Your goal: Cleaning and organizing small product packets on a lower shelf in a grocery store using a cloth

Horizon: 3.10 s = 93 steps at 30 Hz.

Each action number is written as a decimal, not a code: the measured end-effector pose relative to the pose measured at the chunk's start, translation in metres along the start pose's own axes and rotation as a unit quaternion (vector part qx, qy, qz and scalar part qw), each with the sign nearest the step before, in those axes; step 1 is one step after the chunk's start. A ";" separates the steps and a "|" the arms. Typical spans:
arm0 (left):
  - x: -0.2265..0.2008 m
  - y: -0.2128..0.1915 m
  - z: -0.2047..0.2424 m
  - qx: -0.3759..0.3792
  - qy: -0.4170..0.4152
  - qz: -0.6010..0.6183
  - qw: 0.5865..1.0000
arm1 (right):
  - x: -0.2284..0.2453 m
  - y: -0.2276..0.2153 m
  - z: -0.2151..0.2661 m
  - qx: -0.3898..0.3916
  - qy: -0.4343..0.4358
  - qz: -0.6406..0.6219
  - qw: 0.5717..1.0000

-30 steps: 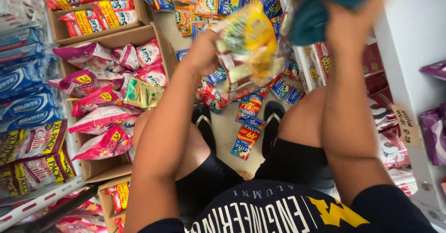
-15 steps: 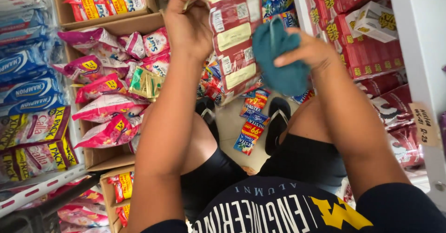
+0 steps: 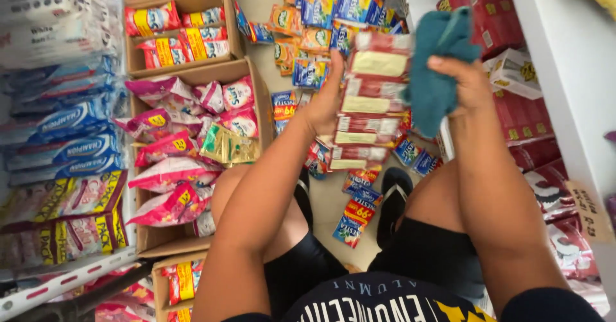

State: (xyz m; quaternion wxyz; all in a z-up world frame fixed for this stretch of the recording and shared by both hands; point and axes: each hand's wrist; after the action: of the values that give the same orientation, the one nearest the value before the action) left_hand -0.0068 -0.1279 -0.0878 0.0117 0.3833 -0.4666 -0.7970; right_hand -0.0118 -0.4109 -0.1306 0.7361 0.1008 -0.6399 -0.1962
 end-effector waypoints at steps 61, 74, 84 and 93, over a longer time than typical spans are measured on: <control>-0.016 0.014 0.020 -0.117 0.186 0.083 0.972 | -0.052 0.158 0.013 -0.055 -0.436 0.460 0.772; -0.005 -0.025 0.009 -0.140 0.200 0.139 0.960 | -0.060 0.100 -0.032 -0.083 -0.307 0.453 0.833; -0.006 -0.057 -0.014 -0.189 0.209 0.172 0.944 | 0.003 0.032 -0.026 -0.086 0.119 -0.002 0.989; 0.020 -0.026 -0.008 -0.110 0.168 0.037 0.979 | -0.039 0.064 -0.024 0.015 0.202 -0.006 0.979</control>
State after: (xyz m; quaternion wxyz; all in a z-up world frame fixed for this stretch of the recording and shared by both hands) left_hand -0.0070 -0.1269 -0.1218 0.1615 0.4904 -0.3813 -0.7668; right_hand 0.0177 -0.3396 -0.1444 0.8476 0.1529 -0.4800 -0.1665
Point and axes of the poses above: each hand's wrist, its own z-axis away from the middle knuckle, its own y-axis out of the palm, x = y × z, and after that the axes turned 3 degrees about x, right-handed
